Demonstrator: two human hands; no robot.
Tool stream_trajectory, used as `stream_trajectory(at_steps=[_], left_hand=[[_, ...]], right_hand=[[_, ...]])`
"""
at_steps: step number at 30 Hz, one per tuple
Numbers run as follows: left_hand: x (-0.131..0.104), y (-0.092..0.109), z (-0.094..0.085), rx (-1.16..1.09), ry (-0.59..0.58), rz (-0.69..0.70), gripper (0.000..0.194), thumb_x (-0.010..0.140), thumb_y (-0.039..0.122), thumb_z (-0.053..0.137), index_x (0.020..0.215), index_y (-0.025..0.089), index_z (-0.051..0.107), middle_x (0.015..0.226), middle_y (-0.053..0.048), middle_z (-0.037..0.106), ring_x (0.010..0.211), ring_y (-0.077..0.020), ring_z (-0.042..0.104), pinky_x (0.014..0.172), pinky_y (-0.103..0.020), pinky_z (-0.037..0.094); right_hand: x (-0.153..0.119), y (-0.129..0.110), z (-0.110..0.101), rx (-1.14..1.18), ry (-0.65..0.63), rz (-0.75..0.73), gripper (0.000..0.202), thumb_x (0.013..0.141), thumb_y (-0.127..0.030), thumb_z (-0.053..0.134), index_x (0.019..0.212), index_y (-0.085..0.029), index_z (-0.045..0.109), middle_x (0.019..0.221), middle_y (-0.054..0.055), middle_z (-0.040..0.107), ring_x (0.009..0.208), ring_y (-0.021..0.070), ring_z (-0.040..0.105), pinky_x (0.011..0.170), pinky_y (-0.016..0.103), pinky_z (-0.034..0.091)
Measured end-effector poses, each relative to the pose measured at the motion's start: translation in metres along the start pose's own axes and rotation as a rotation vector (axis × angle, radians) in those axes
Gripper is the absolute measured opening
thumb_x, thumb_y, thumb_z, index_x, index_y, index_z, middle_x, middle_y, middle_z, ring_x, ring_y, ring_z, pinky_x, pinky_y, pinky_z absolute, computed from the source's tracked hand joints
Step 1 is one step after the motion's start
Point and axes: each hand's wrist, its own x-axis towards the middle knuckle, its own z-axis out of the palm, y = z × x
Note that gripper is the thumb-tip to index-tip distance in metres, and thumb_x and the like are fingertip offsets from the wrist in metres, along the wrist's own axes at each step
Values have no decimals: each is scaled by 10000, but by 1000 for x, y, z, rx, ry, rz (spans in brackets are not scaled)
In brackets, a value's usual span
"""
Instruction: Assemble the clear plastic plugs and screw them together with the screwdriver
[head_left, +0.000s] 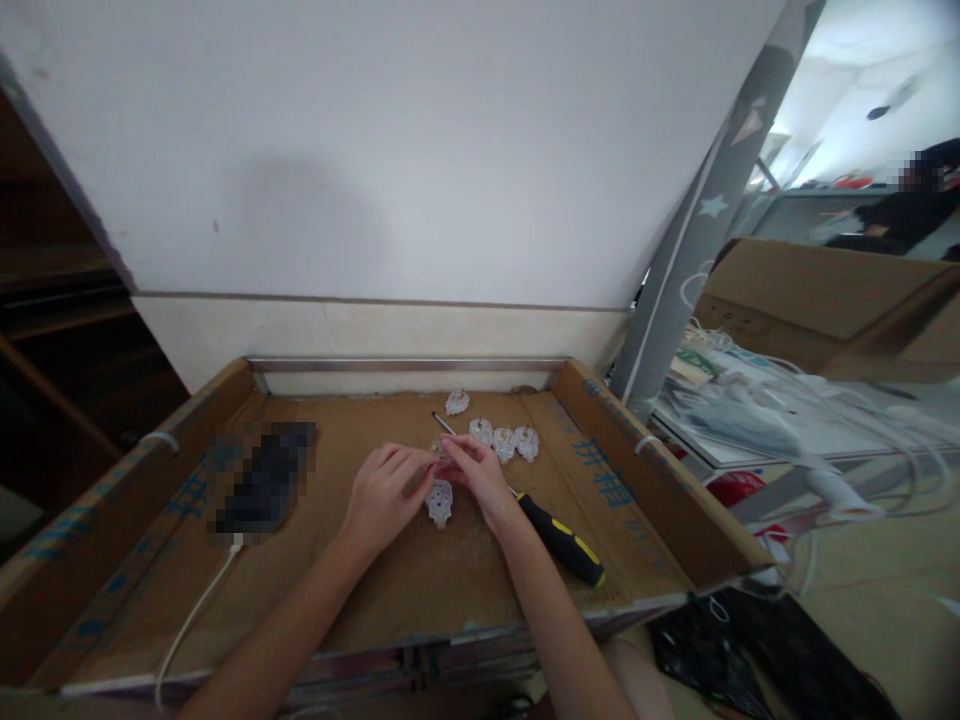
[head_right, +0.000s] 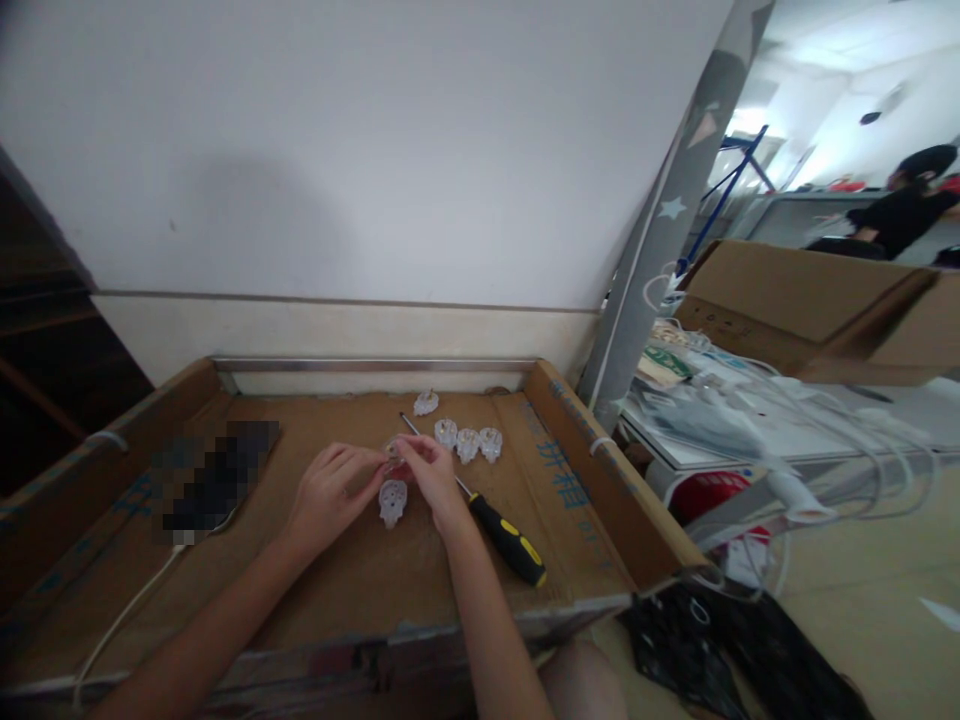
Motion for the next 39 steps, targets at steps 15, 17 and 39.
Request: stream_trajectory(at_steps=[15,17,39], left_hand=[[-3,0,5,-23,-39,7,137,855,174,546,963,209,623,909,-31,685,835,-180,582,753,-314,452],[-3,1,5,-21,-24,7,137,855,172,543,955,209,629,911,-33,686,836,-176,585,754,-310,454],[-1,2,7,-138,-19,-188,235,860,255,545,1089,222,582,996,-47,661,910,-191,593,800,-342,474]], right_hand=[[8,12,-6,-231,-22,-55,122,857,-235,580,886,-116,586,697,-36,575,525,50,520,481,180,457],[7,11,-6,-237,-17,-71,118,857,-236,579,872,-119,586,665,-47,563,491,42,494,458,170,434],[3,3,-1,-111,3,-106,438,519,-566,749,717,-193,633,551,-34,598,448,100,507,436,234,411]])
